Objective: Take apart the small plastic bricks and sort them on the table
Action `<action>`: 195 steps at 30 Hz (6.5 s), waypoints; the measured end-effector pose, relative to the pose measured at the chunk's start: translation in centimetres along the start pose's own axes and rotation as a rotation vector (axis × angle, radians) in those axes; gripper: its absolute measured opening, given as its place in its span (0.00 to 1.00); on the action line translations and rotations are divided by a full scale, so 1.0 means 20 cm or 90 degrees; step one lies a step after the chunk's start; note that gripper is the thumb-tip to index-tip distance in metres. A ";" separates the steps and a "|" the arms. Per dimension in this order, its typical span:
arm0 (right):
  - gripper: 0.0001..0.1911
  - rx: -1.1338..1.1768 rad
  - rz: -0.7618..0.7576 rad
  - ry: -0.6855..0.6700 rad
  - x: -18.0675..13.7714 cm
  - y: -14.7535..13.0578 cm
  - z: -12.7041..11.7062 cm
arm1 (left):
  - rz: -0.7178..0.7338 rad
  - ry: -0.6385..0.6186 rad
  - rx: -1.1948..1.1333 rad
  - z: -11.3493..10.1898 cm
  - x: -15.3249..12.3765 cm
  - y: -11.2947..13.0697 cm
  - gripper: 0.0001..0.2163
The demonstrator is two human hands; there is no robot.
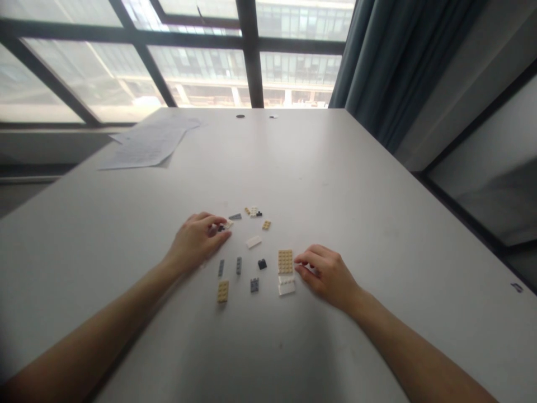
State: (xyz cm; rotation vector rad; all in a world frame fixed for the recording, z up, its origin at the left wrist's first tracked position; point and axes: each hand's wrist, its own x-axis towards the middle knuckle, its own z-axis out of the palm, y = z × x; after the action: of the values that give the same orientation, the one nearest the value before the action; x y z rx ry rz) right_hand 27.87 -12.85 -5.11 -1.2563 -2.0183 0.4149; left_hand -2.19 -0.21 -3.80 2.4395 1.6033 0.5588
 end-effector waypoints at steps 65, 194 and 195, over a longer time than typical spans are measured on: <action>0.08 -0.024 0.027 -0.034 0.01 0.00 -0.01 | 0.107 0.070 -0.072 -0.03 0.00 0.14 0.04; 0.06 0.015 0.001 0.033 0.00 -0.15 0.05 | 0.179 0.020 -0.144 -0.10 -0.09 0.13 0.07; 0.08 -0.012 -0.027 0.008 0.00 -0.16 0.05 | 0.172 0.026 -0.143 -0.11 -0.10 0.12 0.08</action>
State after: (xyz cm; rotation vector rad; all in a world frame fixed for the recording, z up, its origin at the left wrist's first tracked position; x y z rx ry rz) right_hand 25.04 -14.25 -3.89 -1.2232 -2.0381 0.3672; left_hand -1.76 -3.10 -1.43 2.4986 1.1576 0.7877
